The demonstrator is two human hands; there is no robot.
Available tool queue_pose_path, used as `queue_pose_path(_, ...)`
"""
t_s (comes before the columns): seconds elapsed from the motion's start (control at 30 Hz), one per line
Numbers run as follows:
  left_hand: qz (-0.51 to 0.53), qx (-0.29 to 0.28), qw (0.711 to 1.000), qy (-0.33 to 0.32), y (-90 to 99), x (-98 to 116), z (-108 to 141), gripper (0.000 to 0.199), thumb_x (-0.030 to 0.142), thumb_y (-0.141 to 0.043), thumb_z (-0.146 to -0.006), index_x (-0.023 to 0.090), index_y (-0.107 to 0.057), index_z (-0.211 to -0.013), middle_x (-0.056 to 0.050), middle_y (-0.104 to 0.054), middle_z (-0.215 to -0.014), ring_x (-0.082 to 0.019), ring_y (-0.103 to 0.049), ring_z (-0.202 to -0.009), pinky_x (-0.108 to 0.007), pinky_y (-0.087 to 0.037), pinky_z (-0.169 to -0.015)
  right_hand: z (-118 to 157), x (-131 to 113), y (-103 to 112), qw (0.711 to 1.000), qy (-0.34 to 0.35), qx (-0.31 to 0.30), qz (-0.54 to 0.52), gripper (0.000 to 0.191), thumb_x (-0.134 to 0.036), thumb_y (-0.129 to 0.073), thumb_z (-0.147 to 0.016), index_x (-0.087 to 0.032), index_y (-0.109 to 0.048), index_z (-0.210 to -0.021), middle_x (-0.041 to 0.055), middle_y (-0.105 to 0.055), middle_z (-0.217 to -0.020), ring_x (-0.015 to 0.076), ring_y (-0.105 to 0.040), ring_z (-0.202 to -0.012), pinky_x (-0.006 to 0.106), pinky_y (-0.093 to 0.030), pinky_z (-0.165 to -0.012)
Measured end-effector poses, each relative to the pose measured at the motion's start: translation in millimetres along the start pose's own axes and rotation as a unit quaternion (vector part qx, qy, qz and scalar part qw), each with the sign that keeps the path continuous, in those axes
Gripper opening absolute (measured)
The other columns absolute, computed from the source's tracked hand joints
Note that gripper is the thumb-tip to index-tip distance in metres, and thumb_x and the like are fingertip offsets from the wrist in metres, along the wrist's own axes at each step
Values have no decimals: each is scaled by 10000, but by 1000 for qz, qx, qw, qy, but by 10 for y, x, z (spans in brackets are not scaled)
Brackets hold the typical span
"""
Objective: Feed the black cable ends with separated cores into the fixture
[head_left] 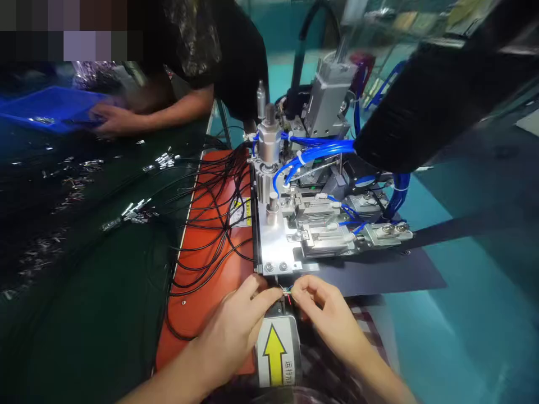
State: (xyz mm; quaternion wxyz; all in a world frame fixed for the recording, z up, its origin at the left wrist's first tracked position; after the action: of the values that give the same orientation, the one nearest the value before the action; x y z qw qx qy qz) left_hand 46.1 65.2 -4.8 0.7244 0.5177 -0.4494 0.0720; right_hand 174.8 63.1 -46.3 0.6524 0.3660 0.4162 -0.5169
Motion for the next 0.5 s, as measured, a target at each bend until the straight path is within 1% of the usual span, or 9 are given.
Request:
queue_pose_path(0.1,-26,-4,1000,-2,3,31,-9,363,88,-388,-886,248,-541,-1174,-51,-513,-948,-170,-589,-789,-286,-524,-684,-1,32,10,1000,-8,2,1,243,-380,-506,-860,-184,-490,-718,-48,-400,-613,124,-350,-556,252,-301,-520)
queue_pose_path(0.2,-63,-8,998,-20,5,71,-17,357,85,-401,-878,220,-553,-1171,-61,-502,-913,-177,-582,-742,-294,-523,-642,-11,61,20,1000,-11,6,-5,235,-380,-513,-855,-185,-495,-724,-48,-401,-615,125,-350,-556,251,-296,-515)
queue_pose_path(0.33,-104,-7,994,-36,1,99,-19,366,75,-406,-871,205,-552,-1181,-75,-496,-915,-188,-580,-747,-310,-528,-638,-23,79,27,1000,-8,10,-10,236,-384,-523,-850,-185,-502,-723,-44,-411,-620,125,-352,-559,251,-291,-514)
queue_pose_path(0.5,-167,-7,985,-49,-41,113,2,344,114,-405,-884,193,-525,-1197,-74,-509,-903,-194,-567,-739,-324,-535,-632,-15,75,30,1000,-10,13,-10,235,-383,-523,-848,-182,-505,-726,-40,-421,-625,127,-363,-560,253,-301,-519)
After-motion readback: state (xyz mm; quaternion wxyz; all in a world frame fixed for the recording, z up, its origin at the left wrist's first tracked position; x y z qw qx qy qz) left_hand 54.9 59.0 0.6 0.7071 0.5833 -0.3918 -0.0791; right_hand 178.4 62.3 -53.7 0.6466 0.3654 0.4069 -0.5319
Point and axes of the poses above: each hand's wrist, its own z-axis away from the middle knuckle, its own y-axis out of the back of the hand, x = y × z, the point moved 8 cm from there along -z, towards the middle knuckle
